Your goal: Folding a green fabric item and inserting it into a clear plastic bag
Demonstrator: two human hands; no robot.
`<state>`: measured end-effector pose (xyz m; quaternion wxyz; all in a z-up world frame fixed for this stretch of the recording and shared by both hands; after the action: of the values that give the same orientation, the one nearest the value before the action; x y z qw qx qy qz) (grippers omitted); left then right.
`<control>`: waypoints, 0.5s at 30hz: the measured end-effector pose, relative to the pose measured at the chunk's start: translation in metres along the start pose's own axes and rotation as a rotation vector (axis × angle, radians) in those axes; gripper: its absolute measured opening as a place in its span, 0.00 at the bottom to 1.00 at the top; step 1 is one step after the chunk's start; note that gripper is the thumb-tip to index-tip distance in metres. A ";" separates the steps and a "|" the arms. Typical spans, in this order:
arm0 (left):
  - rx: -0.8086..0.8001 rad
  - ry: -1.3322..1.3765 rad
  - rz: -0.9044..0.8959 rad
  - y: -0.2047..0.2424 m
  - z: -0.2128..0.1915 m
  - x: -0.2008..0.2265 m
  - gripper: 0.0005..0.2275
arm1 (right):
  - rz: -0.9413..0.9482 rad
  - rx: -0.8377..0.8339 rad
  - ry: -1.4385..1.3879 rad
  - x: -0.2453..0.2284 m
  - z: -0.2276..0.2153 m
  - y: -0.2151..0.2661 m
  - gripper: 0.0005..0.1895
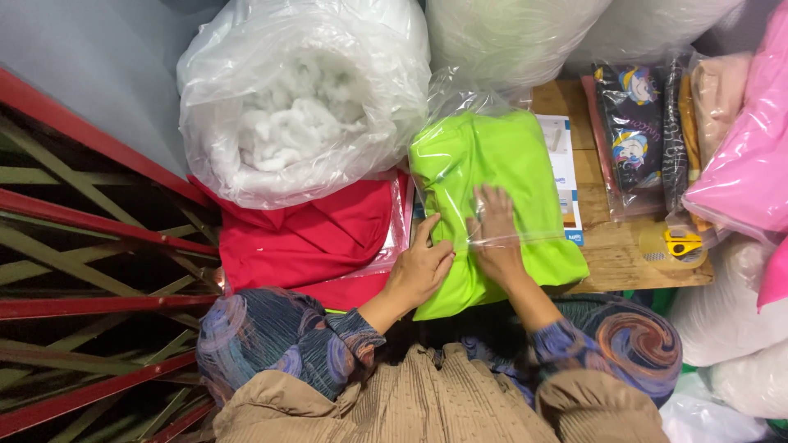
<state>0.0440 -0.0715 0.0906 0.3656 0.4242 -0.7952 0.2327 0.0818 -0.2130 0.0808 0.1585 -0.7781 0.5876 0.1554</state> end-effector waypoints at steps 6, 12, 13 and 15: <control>-0.026 0.026 -0.054 -0.003 0.010 -0.016 0.06 | 0.114 -0.002 0.493 0.074 0.106 -0.080 0.30; -0.046 -0.006 -0.098 -0.004 0.019 -0.038 0.06 | 0.102 -0.184 0.498 0.039 0.110 -0.090 0.31; -0.056 -0.007 -0.093 -0.003 0.021 -0.038 0.06 | 0.112 -0.182 0.495 0.037 0.102 -0.083 0.31; -0.063 -0.034 -0.104 -0.004 0.024 -0.040 0.06 | 0.098 -0.216 0.455 0.032 0.091 -0.071 0.28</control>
<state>0.0531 -0.0696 0.0451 0.3767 0.4570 -0.7852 0.1809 0.1530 -0.1830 -0.0101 -0.0697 -0.7762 0.6249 0.0457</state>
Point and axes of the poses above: each hand's wrist, its own y-axis away from the middle knuckle, its own z-axis out of the palm, x = y × z, the point moved 10 cm from there along -y, towards the middle knuckle, and after that the axes turned 10 degrees about -x, right-handed, at the moved point
